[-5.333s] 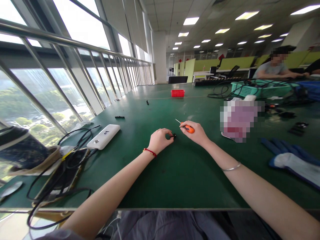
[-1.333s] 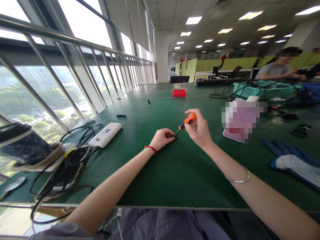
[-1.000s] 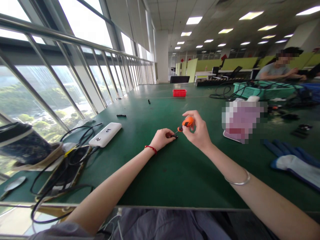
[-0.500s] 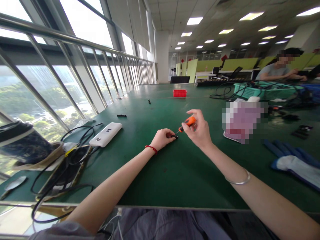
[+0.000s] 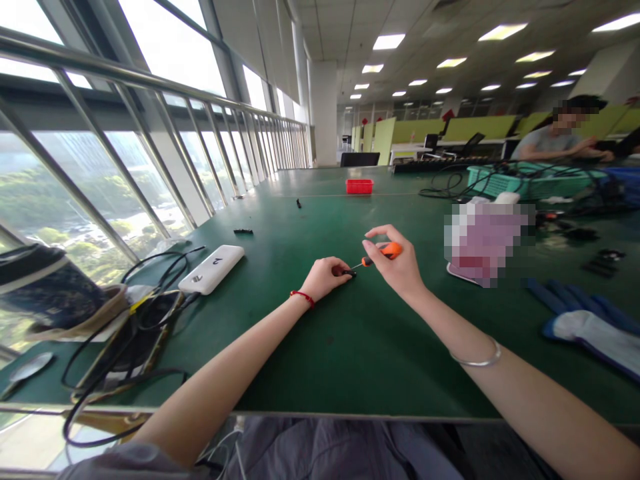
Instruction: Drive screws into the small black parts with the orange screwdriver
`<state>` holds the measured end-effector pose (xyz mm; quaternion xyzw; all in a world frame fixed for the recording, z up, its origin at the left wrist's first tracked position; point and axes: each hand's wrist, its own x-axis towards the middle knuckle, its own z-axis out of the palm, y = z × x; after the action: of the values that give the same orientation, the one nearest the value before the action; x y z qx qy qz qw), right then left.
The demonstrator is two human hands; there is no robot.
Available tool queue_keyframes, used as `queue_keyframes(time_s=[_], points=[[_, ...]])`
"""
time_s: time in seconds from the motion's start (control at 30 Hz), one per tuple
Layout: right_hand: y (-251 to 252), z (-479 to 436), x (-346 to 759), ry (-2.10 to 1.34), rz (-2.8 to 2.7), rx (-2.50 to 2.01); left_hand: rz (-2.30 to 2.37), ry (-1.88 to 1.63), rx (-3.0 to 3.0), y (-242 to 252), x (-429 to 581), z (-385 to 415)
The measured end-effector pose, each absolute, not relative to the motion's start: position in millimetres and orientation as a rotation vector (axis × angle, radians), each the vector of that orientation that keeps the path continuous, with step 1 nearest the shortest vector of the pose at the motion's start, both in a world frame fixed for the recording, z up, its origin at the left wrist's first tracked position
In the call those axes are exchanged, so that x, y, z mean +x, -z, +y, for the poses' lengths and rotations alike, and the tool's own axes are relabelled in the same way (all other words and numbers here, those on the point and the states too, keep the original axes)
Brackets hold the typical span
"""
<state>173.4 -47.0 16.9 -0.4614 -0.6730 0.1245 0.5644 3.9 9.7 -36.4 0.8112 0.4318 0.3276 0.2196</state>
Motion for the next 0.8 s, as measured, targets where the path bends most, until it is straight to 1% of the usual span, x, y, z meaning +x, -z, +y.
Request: queue_keyframes(time_s=[0.17, 0.33, 0.57, 0.7, 0.8], points=[[-14.8, -45.0, 173.0, -0.298, -1.586, -1.016, 1.197, -0.902, 2.231, 35.3, 4.5, 8.7], [-14.8, -43.2, 174.6, -0.260, -1.566, -1.120, 1.185, -0.900, 2.234, 34.3, 4.2, 8.0], [-17.2, -41.9, 175.9, -0.327, -1.638, -1.058, 1.181, -0.904, 2.217, 35.9, 3.8, 9.0], [-17.0, -43.5, 173.6, -0.259, -1.610, -1.176, 1.185, -0.898, 2.236, 35.4, 4.0, 8.7], [-16.5, -43.9, 172.3, -0.291, -1.634, -1.166, 1.185, -0.895, 2.262, 35.0, 4.0, 8.9]])
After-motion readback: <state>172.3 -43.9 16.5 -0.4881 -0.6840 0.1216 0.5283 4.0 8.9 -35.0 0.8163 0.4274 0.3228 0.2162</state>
